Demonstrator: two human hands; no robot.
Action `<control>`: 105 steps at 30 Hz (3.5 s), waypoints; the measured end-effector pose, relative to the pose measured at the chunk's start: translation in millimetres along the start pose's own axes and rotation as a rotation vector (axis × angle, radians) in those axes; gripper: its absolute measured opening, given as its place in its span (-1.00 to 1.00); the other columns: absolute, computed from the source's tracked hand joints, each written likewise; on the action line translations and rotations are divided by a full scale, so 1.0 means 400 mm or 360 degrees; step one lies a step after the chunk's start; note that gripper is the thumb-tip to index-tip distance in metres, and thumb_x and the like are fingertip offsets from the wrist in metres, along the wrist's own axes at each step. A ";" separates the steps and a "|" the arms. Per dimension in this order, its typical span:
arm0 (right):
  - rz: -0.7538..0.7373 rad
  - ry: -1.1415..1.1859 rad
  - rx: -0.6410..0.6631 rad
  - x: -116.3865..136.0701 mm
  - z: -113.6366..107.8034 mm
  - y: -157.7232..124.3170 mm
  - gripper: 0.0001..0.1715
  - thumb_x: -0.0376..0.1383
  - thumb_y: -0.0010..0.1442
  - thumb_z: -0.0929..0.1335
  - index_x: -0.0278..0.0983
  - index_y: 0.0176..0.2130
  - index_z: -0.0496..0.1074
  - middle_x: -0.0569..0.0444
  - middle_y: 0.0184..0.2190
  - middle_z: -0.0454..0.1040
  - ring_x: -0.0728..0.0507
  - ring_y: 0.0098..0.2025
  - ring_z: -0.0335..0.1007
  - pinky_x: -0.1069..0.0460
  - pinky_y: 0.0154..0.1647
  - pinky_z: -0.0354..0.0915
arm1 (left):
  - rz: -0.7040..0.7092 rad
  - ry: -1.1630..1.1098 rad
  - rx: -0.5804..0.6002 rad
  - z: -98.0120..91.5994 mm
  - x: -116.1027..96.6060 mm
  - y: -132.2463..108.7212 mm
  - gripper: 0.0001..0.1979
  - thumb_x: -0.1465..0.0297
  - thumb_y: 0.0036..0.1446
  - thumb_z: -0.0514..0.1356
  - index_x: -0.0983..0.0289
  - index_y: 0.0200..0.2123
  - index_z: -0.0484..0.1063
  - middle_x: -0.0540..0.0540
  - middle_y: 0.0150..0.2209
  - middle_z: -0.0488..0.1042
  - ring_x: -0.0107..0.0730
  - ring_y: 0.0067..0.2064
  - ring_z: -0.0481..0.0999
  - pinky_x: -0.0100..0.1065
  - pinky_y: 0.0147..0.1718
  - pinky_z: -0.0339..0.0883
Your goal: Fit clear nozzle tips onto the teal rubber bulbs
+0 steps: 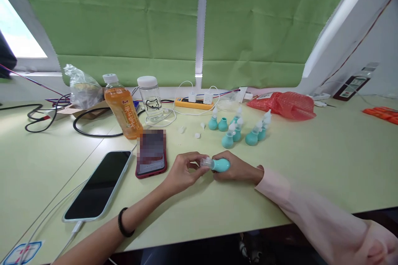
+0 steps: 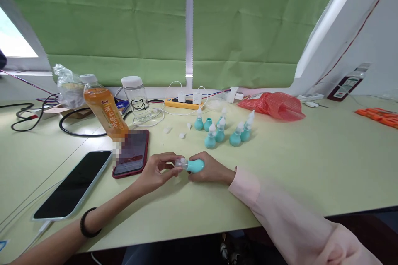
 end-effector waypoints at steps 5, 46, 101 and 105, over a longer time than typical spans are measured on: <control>-0.0095 0.0250 -0.0033 0.018 0.039 -0.007 -0.60 -0.25 -0.12 0.35 -0.30 -0.23 0.21 0.20 -0.54 0.25 0.10 -0.64 0.08 0.17 -0.67 0.06 | -0.0365 -0.0828 -0.0149 -0.008 0.034 0.016 -0.85 0.38 -0.12 0.20 0.38 -0.50 0.43 0.04 -0.53 0.35 -0.51 -0.49 0.30 -0.46 -0.50 0.21; -0.0136 0.0361 0.0014 -0.008 -0.057 0.036 -0.70 -0.21 -0.19 0.41 -0.40 -0.44 0.47 0.09 -0.62 0.40 0.03 -0.60 0.29 0.09 -0.54 0.29 | -0.0071 0.0421 0.0000 0.015 -0.019 -0.013 -0.70 0.23 -0.03 0.06 0.30 -0.44 0.50 -0.04 -0.58 0.42 -0.43 -0.52 0.25 -0.48 -0.53 0.11; -0.0652 -0.1952 -0.0389 0.101 0.000 0.275 -0.62 -0.49 0.06 0.15 -0.29 -0.13 0.29 -0.08 -0.17 0.30 -0.09 -0.34 0.32 0.06 -0.40 0.19 | 0.0356 0.1126 0.0186 0.054 0.002 -0.028 -0.78 0.50 0.01 -0.04 0.30 -0.39 0.40 0.15 -0.42 0.41 -0.27 -0.32 0.35 -0.32 -0.36 0.23; -0.0457 -0.2220 -0.0402 0.089 0.041 0.314 -0.44 -0.64 -0.04 0.12 -0.32 -0.05 0.21 -0.18 0.06 0.08 -0.16 -0.22 0.29 0.01 -0.40 0.24 | 0.0424 0.1197 0.0234 0.057 -0.002 -0.030 -0.78 0.50 0.02 -0.04 0.31 -0.39 0.39 0.15 -0.43 0.42 -0.27 -0.32 0.36 -0.34 -0.36 0.23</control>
Point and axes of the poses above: each hand's wrist, its own y-axis towards the middle knuckle, its own z-axis out of the palm, x = y × z, the point moved 2 cm from there along y, towards the middle knuckle
